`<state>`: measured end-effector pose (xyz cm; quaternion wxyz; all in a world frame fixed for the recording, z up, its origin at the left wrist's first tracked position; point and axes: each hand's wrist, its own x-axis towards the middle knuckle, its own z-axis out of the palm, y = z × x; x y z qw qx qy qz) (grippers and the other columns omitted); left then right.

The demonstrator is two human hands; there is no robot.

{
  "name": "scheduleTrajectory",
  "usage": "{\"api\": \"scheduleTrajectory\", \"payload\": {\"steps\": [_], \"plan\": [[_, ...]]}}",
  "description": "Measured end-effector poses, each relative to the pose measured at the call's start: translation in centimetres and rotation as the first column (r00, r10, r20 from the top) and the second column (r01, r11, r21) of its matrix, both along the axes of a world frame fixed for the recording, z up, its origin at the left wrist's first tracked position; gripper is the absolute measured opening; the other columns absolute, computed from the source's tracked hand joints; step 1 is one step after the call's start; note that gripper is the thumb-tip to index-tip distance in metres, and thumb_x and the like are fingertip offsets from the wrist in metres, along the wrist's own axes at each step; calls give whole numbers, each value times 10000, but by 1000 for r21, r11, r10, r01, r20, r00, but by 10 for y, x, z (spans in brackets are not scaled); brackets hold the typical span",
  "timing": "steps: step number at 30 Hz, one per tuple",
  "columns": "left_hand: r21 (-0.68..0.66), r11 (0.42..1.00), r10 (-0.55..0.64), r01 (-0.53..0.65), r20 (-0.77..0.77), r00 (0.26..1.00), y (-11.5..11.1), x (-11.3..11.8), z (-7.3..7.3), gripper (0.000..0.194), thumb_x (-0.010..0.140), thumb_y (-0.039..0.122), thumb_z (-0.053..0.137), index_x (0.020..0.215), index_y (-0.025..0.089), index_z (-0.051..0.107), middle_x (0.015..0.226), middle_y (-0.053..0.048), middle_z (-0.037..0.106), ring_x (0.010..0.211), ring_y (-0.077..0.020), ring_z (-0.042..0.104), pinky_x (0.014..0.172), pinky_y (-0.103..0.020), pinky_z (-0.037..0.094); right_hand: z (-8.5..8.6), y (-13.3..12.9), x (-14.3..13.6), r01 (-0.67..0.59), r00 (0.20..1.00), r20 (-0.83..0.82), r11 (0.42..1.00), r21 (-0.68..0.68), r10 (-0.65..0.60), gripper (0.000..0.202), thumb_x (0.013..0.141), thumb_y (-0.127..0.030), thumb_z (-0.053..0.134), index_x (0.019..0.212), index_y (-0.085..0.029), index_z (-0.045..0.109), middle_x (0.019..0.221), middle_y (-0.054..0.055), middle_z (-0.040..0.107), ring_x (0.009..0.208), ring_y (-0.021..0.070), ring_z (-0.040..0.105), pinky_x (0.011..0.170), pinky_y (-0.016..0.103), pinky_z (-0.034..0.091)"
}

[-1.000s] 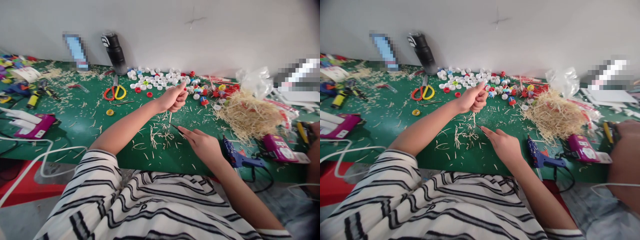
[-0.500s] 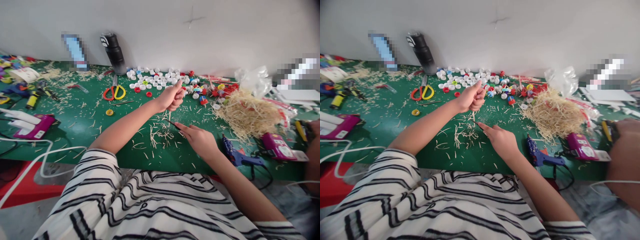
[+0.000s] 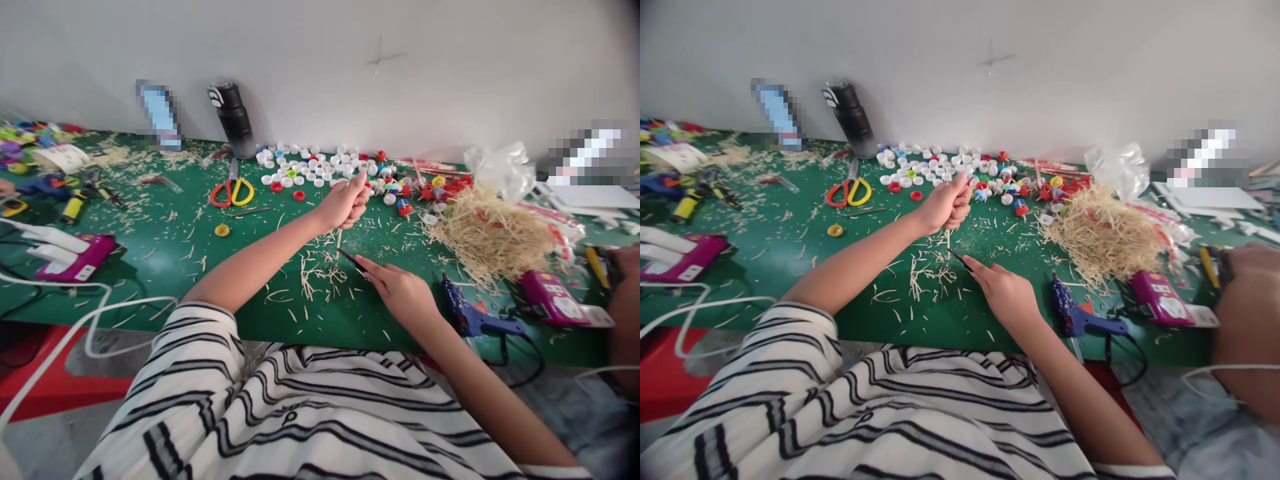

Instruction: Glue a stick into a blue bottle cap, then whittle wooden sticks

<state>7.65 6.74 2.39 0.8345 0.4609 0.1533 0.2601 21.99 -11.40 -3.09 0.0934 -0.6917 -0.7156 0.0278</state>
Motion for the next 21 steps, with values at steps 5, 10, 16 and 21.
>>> {"api": "scheduleTrajectory", "payload": {"steps": [5,10,16,21], "plan": [[96,995,36,-35,-5,999,4,1,-5,532,1040,630,443,700,251,288,458,145,189,304,-8,109,356,-174,19,4,8,-11,-1,999,51,1000,-26,3,461,1095,-374,459,1539,-455,556,887,9,722,661,135,624,508,255,279],[205,977,68,-57,-46,997,-1,-2,-4,518,1051,610,436,705,250,297,458,137,217,307,-14,147,355,-183,60,5,6,-10,-9,1000,10,999,-34,9,461,1098,-368,438,1533,-449,567,956,15,749,704,143,663,525,255,331],[266,962,83,-68,-44,996,1,-3,-5,514,1063,583,430,698,248,297,449,127,240,311,-16,161,355,-182,76,0,-12,-3,16,998,54,997,-71,-12,458,1098,-399,435,1533,-471,560,1001,15,768,707,155,689,514,259,359],[220,971,110,-96,-53,993,14,-3,-10,517,1065,604,397,703,255,274,428,126,245,309,-24,115,344,-185,51,-5,-30,9,31,999,45,997,-77,-28,453,1100,-401,438,1530,-472,561,1019,12,768,721,146,697,529,246,384]]}}
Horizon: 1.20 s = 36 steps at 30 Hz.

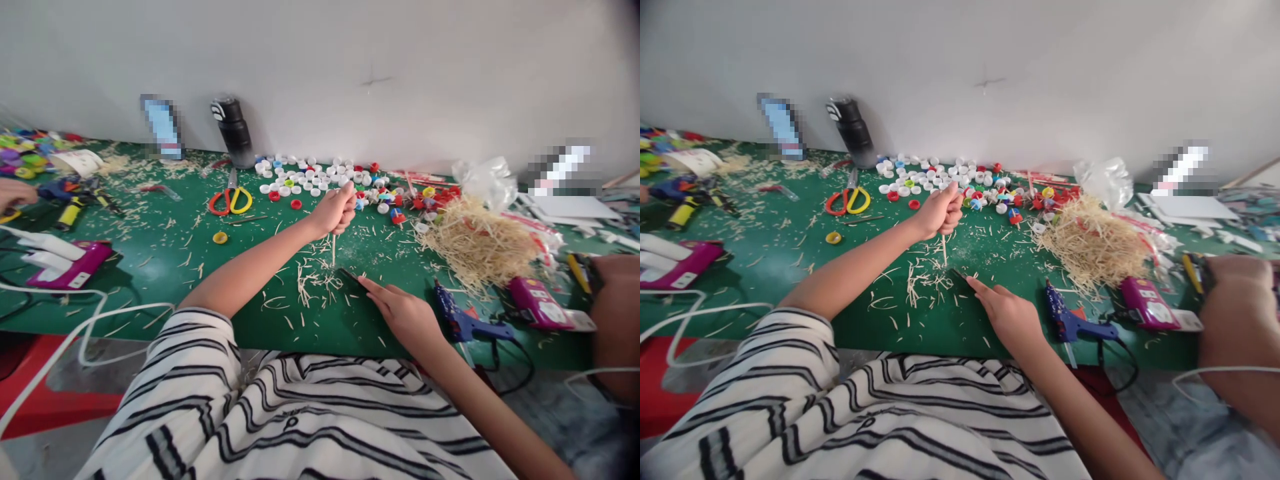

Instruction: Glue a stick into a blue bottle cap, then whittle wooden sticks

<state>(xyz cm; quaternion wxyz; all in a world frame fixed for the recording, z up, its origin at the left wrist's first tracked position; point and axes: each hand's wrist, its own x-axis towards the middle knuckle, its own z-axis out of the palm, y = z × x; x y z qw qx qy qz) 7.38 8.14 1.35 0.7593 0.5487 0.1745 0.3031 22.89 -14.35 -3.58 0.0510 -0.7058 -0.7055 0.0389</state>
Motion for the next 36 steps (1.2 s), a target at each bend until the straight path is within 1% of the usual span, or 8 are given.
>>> {"api": "scheduleTrajectory", "payload": {"steps": [2,5,8,12,16,22,31,36], "plan": [[9,999,-39,39,-4,999,1,0,0,529,1057,628,393,699,256,279,430,122,248,310,-24,121,347,-183,64,-1,1,2,-17,1000,-21,1000,6,17,450,1101,-404,436,1527,-470,566,1002,10,762,732,147,696,540,241,392],[3,988,-152,152,-29,988,1,-2,5,550,1045,675,360,696,254,297,440,118,237,311,-27,123,353,-184,77,-1,9,2,-36,999,-28,998,53,38,446,1106,-417,418,1518,-453,584,918,14,738,699,139,673,541,232,381],[-11,973,-229,229,-63,971,-1,-7,11,566,1043,693,316,698,245,330,447,117,229,319,-31,115,361,-181,92,3,22,-2,-49,999,14,993,105,48,443,1109,-431,412,1509,-438,600,846,17,711,665,131,642,523,234,331],[-9,957,-289,289,-76,954,-2,-11,16,560,1042,685,325,716,232,369,454,115,244,332,-38,129,370,-176,124,10,36,-11,-63,994,98,993,95,54,428,1101,-432,450,1502,-474,593,865,12,714,636,121,608,500,254,250],[-46,956,-292,289,-69,954,0,-12,15,546,1038,681,354,727,233,366,459,117,253,322,-37,137,369,-176,111,15,41,-17,-44,991,126,998,52,37,436,1106,-441,442,1522,-528,540,901,-4,722,659,128,614,498,263,229],[-160,929,-339,332,-20,940,4,-13,11,531,1039,675,369,745,234,379,477,125,240,308,-35,151,364,-176,103,16,37,-15,-44,996,72,999,-5,44,455,1114,-432,422,1556,-495,514,994,-1,750,733,139,656,523,256,290],[-100,950,-301,296,-39,953,5,-13,10,527,1042,674,353,743,240,367,471,131,237,313,-36,121,352,-181,96,6,16,1,-27,1000,9,1000,-13,27,457,1106,-421,425,1544,-454,550,962,2,750,771,154,704,553,252,394],[-53,961,-276,273,-50,960,-1,-9,13,538,1036,688,351,730,246,344,471,126,228,312,-33,127,356,-181,90,1,14,7,-80,997,12,996,31,79,455,1106,-411,406,1521,-425,591,933,18,755,761,147,698,566,243,422]]}}
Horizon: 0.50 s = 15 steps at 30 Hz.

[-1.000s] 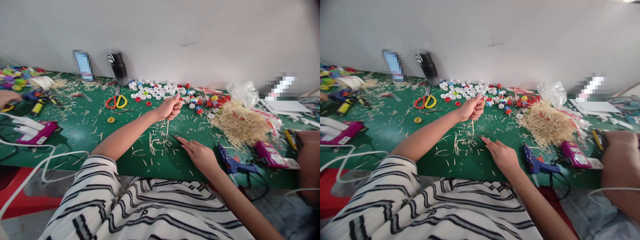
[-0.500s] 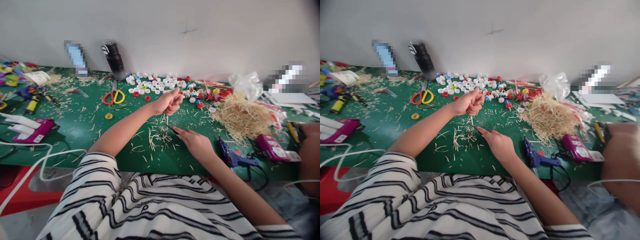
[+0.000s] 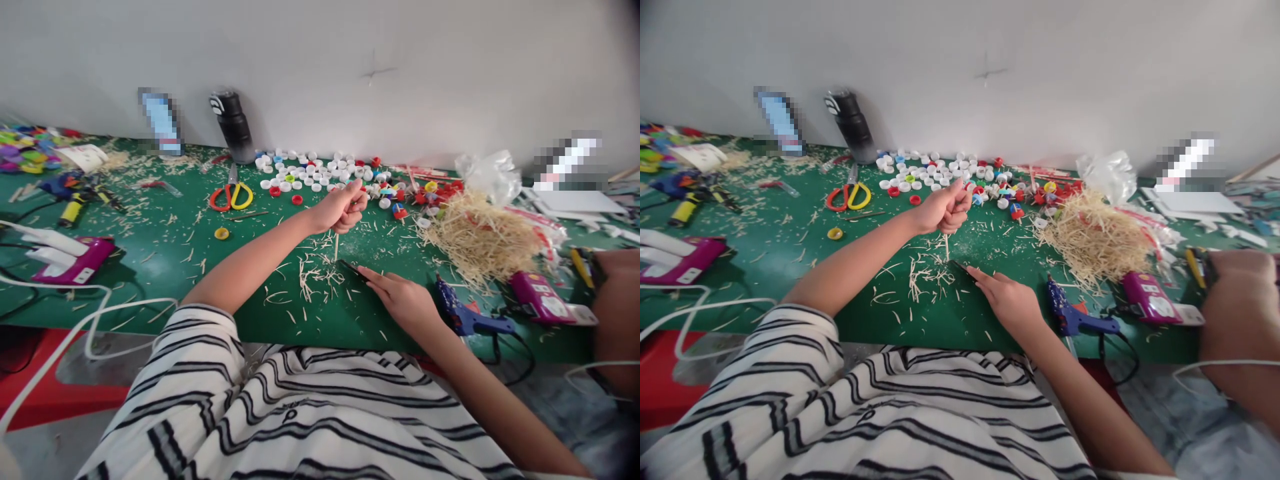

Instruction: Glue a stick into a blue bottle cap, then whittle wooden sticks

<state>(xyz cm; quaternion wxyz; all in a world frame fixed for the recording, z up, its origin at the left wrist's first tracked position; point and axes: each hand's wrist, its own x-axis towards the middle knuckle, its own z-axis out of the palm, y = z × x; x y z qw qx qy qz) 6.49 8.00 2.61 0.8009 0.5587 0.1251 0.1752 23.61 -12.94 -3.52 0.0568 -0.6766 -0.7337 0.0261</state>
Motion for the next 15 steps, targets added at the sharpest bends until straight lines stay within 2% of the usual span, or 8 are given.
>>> {"api": "scheduleTrajectory", "payload": {"steps": [5,8,15], "plan": [[27,999,25,-24,-17,1000,-3,2,1,541,1034,691,350,728,246,341,465,130,217,315,-29,111,356,-174,89,0,5,0,-21,996,-90,997,71,28,456,1113,-439,395,1502,-376,624,874,23,723,756,143,674,613,240,432],[22,1000,21,-21,-7,1000,-3,3,0,544,1035,689,355,724,242,344,468,128,218,314,-26,116,358,-171,81,5,13,-6,5,999,-42,996,86,-1,451,1110,-447,402,1505,-401,615,855,19,705,701,140,641,581,244,391],[-65,997,45,-44,15,999,5,4,-6,541,1045,670,356,718,239,348,456,129,218,305,-27,109,359,-169,54,19,35,-24,24,1000,4,1000,-8,-24,466,1098,-409,431,1546,-460,545,937,18,734,732,156,660,556,252,359]]}}
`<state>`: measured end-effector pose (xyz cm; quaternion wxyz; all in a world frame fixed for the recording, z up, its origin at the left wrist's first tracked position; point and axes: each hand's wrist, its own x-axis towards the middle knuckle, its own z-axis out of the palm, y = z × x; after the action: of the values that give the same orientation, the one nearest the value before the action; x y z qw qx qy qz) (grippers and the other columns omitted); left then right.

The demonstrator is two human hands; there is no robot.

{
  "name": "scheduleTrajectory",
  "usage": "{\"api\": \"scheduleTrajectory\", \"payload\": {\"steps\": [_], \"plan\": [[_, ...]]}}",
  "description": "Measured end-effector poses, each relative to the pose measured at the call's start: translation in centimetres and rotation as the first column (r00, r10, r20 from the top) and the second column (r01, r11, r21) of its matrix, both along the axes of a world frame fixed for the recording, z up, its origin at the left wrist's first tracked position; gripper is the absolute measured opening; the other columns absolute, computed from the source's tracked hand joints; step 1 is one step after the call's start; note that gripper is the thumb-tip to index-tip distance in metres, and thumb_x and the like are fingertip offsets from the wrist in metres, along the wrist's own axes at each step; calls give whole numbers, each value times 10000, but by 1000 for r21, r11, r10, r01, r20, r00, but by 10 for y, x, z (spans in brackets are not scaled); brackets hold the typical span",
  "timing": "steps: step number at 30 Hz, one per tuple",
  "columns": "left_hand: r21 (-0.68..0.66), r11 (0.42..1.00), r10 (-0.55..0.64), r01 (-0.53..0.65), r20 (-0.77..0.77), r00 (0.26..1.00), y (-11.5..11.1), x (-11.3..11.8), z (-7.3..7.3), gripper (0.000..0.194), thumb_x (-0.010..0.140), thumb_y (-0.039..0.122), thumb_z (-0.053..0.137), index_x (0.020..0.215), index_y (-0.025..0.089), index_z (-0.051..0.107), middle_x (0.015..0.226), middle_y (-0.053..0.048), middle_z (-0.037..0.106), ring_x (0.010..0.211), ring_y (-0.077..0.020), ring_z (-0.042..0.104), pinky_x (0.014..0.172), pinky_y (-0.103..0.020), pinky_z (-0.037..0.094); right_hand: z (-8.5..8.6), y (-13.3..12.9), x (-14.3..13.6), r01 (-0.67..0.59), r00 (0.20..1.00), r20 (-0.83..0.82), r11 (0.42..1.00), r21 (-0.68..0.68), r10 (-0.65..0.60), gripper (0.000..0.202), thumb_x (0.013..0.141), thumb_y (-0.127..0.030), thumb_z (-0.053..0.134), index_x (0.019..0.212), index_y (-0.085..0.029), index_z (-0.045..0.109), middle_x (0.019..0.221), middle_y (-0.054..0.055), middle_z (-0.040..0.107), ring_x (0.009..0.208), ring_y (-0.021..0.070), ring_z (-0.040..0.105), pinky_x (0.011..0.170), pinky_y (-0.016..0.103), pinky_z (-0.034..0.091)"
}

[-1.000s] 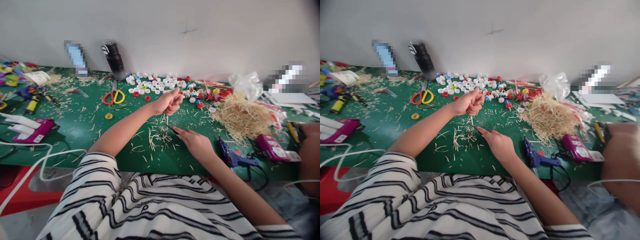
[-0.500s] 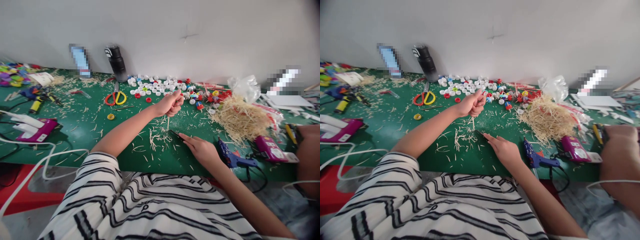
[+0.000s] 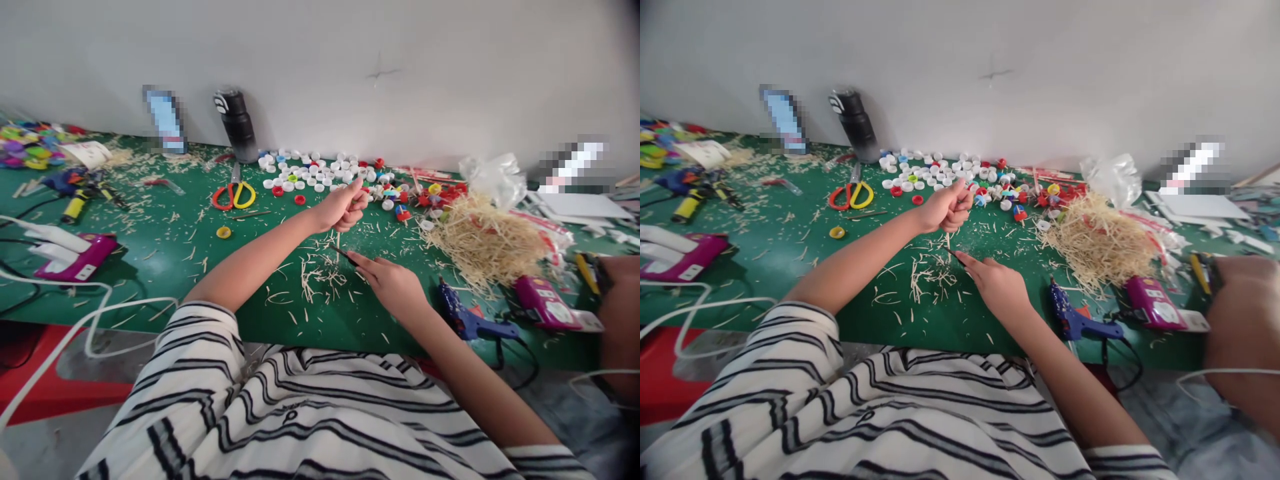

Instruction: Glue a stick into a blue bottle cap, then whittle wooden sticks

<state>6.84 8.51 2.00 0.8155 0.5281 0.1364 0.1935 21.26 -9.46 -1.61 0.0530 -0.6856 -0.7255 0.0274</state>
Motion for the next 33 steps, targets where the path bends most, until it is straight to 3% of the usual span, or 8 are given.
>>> {"api": "scheduleTrajectory", "payload": {"steps": [8,21,27,33], "plan": [[-197,980,-7,11,23,1000,13,-7,-6,525,1050,652,345,714,249,329,468,139,172,311,-41,75,358,-175,32,-4,-9,0,11,997,-81,997,-75,-17,468,1101,-403,423,1551,-435,549,1018,23,776,836,184,709,615,256,433],[-140,990,7,-4,17,1000,9,-7,-4,523,1052,646,353,713,249,330,467,135,194,313,-38,93,364,-175,42,-13,-34,13,31,999,-19,998,-61,-32,458,1103,-409,430,1543,-452,551,1000,9,778,807,181,730,580,260,448],[-111,994,2,-1,11,1000,4,-5,-1,530,1041,660,387,714,248,324,471,135,202,320,-32,94,362,-183,54,-15,-43,20,-12,997,-81,999,-30,10,456,1107,-393,415,1532,-418,577,1116,30,796,872,178,743,636,241,503],[-31,999,-8,9,22,1000,-6,1,2,528,1037,666,406,731,241,337,493,126,229,329,-16,118,378,-177,54,-14,-35,21,-19,987,-159,998,63,29,461,1108,-421,397,1496,-352,636,942,48,775,809,184,715,654,255,489]]}}
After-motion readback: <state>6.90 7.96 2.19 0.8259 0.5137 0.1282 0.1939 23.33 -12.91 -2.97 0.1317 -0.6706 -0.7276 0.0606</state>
